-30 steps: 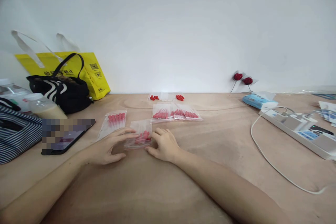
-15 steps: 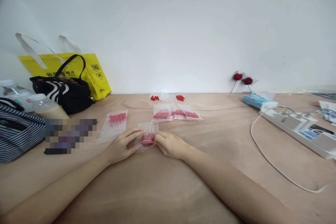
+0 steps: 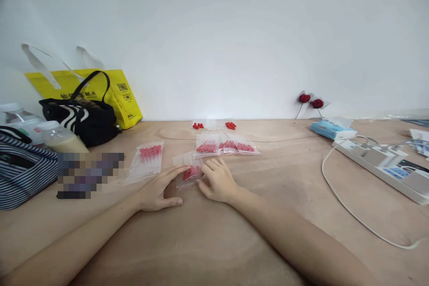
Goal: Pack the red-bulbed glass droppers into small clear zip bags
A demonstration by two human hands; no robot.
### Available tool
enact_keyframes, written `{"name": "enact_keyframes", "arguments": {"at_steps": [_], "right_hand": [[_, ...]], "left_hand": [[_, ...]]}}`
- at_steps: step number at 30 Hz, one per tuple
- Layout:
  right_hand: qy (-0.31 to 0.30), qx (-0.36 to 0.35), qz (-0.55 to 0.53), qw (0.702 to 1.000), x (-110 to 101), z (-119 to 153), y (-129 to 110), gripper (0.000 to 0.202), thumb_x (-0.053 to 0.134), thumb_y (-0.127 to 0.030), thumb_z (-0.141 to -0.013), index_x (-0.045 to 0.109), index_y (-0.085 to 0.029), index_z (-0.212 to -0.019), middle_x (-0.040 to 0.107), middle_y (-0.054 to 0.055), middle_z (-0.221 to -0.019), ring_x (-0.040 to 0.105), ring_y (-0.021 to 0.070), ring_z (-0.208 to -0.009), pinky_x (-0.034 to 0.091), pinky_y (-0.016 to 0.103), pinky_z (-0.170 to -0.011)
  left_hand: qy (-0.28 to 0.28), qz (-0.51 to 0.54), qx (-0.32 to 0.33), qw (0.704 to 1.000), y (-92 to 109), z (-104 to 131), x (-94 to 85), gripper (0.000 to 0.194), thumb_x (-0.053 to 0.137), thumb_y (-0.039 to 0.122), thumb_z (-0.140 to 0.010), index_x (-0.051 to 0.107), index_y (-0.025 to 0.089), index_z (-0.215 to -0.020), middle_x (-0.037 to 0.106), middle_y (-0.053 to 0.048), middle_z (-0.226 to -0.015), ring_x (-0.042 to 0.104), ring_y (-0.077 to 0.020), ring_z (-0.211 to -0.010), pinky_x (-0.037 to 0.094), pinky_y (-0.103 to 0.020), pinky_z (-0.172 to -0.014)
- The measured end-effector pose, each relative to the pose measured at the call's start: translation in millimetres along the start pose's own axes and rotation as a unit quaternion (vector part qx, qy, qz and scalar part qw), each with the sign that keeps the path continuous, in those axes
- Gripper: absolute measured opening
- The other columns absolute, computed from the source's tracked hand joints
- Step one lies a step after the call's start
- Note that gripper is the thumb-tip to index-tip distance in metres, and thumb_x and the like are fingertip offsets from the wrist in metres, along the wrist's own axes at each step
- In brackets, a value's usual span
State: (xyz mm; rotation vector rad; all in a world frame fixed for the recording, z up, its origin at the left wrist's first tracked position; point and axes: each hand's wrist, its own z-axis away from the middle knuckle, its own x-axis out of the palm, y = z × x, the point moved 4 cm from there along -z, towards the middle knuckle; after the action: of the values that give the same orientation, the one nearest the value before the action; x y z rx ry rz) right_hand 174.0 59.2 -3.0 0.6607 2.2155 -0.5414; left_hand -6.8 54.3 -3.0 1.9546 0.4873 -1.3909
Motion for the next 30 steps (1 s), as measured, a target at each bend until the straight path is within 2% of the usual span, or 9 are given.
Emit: {"name": "enact_keyframes", "arguments": {"at_steps": [3,7,12,19,26,30], "right_hand": [[0.005,-0.051,0.026,0.998,1,0,-8,0.016,0.052,-0.032,-0.079,0.061,-0.020,-0.073,0.054,0.002,-0.070,0.042,0.0154,-0.071,0.025,0.031,-0.067],[0.001,-0.047,0.085,0.995,4,0,-15,0.017,0.050,-0.028,-0.082,0.064,-0.023,-0.089,0.056,0.002,-0.071,0.041,0.0154,-0.071,0.021,0.032,-0.067],[-0.016,0.060,0.125,0.990,7,-3,-18,0.016,0.050,-0.030,-0.081,0.063,-0.020,-0.081,0.058,0.004,-0.073,0.045,0.0161,-0.075,0.020,0.033,-0.068],[-0.033,0.267,0.066,0.961,11,-9,-10,0.017,0.055,-0.034,-0.076,0.064,-0.023,-0.068,0.063,0.001,-0.068,0.052,0.0176,-0.077,0.019,0.032,-0.066],[-0.078,0.307,0.084,0.945,11,-15,-8,0.023,0.048,-0.033,-0.080,0.065,-0.022,-0.069,0.067,0.004,-0.075,0.056,0.0191,-0.081,0.020,0.033,-0.068],[-0.097,0.332,0.056,0.937,11,-17,-8,0.029,0.043,-0.033,-0.083,0.066,-0.023,-0.070,0.068,0.003,-0.074,0.057,0.0178,-0.078,0.021,0.032,-0.068]], "left_hand": [[0.002,0.008,-0.021,1.000,0,0,0.8,0.075,0.057,0.050,-0.073,0.024,0.021,-0.133,0.035,-0.011,-0.136,0.036,-0.0256,-0.123,0.033,-0.041,-0.101],[-0.008,-0.005,-0.034,0.999,3,-1,-0.2,0.076,0.057,0.051,-0.072,0.024,0.018,-0.132,0.033,-0.013,-0.137,0.034,-0.0272,-0.124,0.033,-0.043,-0.101],[-0.012,-0.014,-0.039,0.999,4,-2,-1.1,0.078,0.057,0.052,-0.072,0.024,0.016,-0.132,0.033,-0.015,-0.136,0.034,-0.0283,-0.124,0.033,-0.044,-0.100],[-0.003,-0.001,-0.016,1.000,6,-2,-2.9,0.075,0.057,0.049,-0.073,0.023,0.019,-0.133,0.035,-0.013,-0.135,0.037,-0.0267,-0.122,0.034,-0.043,-0.099],[-0.008,0.004,-0.026,1.000,7,-2,-3.1,0.075,0.057,0.050,-0.073,0.024,0.019,-0.133,0.034,-0.012,-0.136,0.036,-0.0268,-0.122,0.034,-0.042,-0.100],[-0.004,0.008,-0.025,1.000,6,-1,-2.0,0.077,0.057,0.050,-0.073,0.023,0.019,-0.133,0.032,-0.013,-0.137,0.035,-0.0268,-0.123,0.032,-0.041,-0.101]]}}
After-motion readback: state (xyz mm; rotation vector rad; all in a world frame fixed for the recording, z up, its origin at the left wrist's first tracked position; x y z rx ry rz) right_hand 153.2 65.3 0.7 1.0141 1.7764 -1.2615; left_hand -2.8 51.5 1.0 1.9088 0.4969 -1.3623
